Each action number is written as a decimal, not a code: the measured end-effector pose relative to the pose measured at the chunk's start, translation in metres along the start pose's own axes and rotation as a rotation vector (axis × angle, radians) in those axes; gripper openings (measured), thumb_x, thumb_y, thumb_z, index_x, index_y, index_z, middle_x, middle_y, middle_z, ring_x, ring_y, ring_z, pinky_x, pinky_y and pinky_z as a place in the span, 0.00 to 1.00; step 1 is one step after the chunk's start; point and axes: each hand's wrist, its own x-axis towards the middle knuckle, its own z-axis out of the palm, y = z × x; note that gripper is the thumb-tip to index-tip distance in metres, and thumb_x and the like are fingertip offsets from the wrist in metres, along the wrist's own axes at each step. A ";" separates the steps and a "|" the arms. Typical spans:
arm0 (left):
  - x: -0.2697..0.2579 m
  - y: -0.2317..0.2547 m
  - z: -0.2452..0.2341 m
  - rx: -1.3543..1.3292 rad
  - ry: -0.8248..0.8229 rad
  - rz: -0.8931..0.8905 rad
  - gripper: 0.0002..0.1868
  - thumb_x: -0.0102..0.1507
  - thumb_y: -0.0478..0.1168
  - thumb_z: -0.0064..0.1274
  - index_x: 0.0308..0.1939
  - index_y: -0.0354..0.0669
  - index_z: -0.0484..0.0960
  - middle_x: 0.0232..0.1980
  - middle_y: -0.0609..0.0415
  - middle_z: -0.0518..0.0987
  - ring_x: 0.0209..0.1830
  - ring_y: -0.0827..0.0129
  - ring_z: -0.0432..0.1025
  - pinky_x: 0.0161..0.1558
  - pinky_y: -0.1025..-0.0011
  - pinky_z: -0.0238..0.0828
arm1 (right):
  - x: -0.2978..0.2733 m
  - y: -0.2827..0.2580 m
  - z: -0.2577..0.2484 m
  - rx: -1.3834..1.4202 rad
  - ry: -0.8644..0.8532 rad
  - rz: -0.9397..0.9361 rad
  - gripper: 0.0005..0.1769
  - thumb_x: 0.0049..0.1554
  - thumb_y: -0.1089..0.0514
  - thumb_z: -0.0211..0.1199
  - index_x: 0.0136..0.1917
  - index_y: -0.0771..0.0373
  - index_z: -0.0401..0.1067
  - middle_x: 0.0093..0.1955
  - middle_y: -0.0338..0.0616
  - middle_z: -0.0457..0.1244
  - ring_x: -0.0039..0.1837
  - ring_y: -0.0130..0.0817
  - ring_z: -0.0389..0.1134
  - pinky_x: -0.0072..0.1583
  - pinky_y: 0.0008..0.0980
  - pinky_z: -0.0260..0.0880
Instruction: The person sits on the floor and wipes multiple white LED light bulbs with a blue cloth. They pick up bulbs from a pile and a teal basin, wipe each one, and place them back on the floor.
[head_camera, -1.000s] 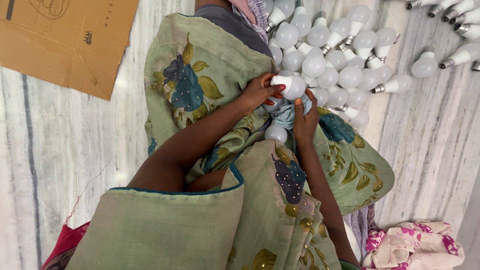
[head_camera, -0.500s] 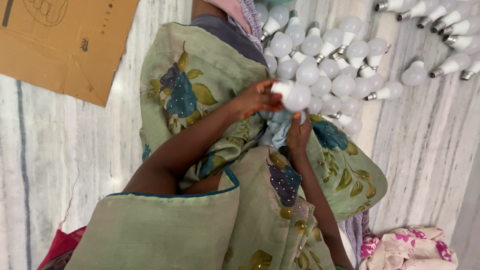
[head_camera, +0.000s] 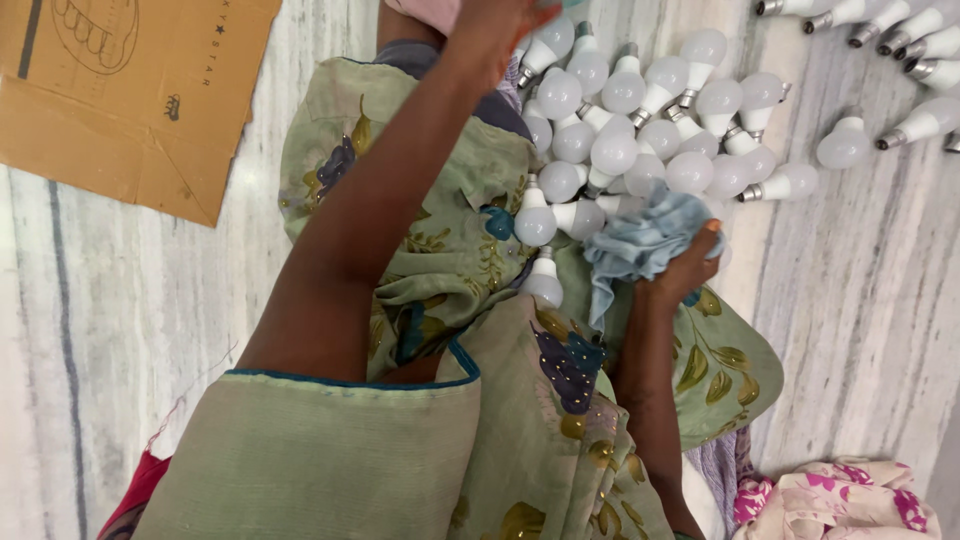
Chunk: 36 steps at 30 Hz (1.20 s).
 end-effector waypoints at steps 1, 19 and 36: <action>-0.007 -0.006 0.000 0.031 -0.024 -0.005 0.30 0.64 0.38 0.58 0.69 0.46 0.66 0.62 0.55 0.79 0.59 0.66 0.77 0.55 0.65 0.78 | 0.002 -0.004 0.001 0.045 -0.016 0.017 0.20 0.64 0.49 0.61 0.56 0.71 0.70 0.53 0.51 0.68 0.52 0.42 0.73 0.54 0.43 0.77; -0.185 -0.098 0.027 1.624 -0.692 0.189 0.35 0.55 0.44 0.67 0.66 0.49 0.73 0.67 0.45 0.70 0.73 0.48 0.60 0.64 0.46 0.61 | 0.004 0.004 0.009 0.075 0.005 0.119 0.26 0.60 0.47 0.64 0.60 0.71 0.69 0.56 0.53 0.68 0.55 0.47 0.73 0.55 0.47 0.77; -0.181 -0.082 0.031 0.290 -0.225 -0.703 0.48 0.54 0.77 0.47 0.65 0.46 0.71 0.56 0.48 0.80 0.53 0.60 0.79 0.47 0.53 0.82 | -0.068 0.014 0.038 -0.453 -0.794 -0.096 0.34 0.60 0.47 0.66 0.72 0.69 0.63 0.65 0.55 0.64 0.64 0.43 0.68 0.65 0.41 0.71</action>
